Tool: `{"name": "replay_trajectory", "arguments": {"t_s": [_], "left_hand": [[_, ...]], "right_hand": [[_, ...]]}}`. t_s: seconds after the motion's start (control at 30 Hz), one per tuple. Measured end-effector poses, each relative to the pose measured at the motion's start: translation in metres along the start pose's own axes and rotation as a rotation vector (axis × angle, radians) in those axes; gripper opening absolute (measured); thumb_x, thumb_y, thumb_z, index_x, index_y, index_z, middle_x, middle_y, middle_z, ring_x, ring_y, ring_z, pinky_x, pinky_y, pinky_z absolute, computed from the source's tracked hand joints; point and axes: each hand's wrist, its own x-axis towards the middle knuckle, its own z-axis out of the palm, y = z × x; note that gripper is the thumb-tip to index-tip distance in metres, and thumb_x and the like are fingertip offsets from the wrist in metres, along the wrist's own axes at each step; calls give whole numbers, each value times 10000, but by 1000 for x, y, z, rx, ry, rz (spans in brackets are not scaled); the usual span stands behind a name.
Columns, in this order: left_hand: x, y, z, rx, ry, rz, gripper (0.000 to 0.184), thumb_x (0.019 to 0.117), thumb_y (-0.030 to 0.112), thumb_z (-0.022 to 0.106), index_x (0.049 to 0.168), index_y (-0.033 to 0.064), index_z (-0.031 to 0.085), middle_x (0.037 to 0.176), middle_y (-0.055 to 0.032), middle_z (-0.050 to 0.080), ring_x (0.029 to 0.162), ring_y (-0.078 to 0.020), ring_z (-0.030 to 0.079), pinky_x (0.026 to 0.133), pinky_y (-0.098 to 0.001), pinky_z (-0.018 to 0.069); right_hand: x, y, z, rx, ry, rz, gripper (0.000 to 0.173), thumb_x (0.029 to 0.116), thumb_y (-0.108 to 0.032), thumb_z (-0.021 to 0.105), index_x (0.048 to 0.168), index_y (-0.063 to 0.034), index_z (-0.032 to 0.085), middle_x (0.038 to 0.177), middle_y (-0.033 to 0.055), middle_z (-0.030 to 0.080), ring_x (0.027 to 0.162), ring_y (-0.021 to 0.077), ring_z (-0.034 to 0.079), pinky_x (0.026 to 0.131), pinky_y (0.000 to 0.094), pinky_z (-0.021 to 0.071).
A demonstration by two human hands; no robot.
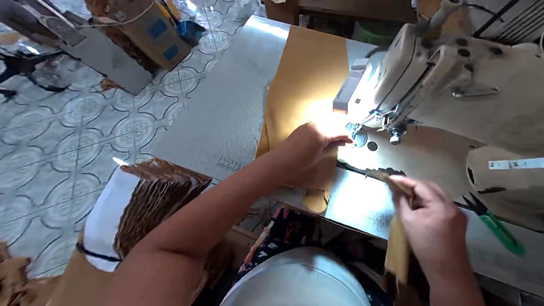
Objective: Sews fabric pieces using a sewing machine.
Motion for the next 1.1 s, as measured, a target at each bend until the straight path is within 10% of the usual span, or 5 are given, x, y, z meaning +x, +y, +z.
{"name": "replay_trajectory", "arguments": {"t_s": [0.13,0.37,0.6,0.83,1.1], "left_hand": [[-6,-40,29,-36,-179,68,277,1047,86,512,1139,138,768,1163,-52,730,1102,-179,692,946,-374,568],[-27,-58,-3,23,-244,320,289,1031,0,481,1107,49,755,1253,-100,722,1278,-241,631,1080,-371,503],[-15,-45,8,262,-15,526,234,1013,65,517,912,75,728,1085,-98,777,1137,-292,701,889,-463,546],[-18,-25,22,469,-78,289,286,1061,148,482,1154,167,752,1251,-30,733,1294,-283,607,962,-507,500],[-24,-18,20,455,-44,306,241,1031,100,517,1040,127,756,1071,-75,763,1145,-283,682,845,-460,532]], "right_hand": [[18,7,12,-360,-101,36,269,973,-46,605,1220,48,662,1022,289,677,817,460,705,653,582,576],[8,-15,39,-262,-370,-115,348,1010,-156,551,1297,-14,686,1042,199,678,814,297,718,698,398,607],[8,-2,34,-252,-324,-166,340,980,-273,655,1236,-64,735,1072,175,682,820,301,717,658,427,599],[-12,6,47,-281,-159,-283,434,1019,-461,539,1189,-131,765,1252,65,724,1038,309,700,757,452,581],[-23,3,54,-310,-91,-256,430,1022,-495,520,1220,-198,759,1246,51,728,1108,312,681,787,477,544]]}}
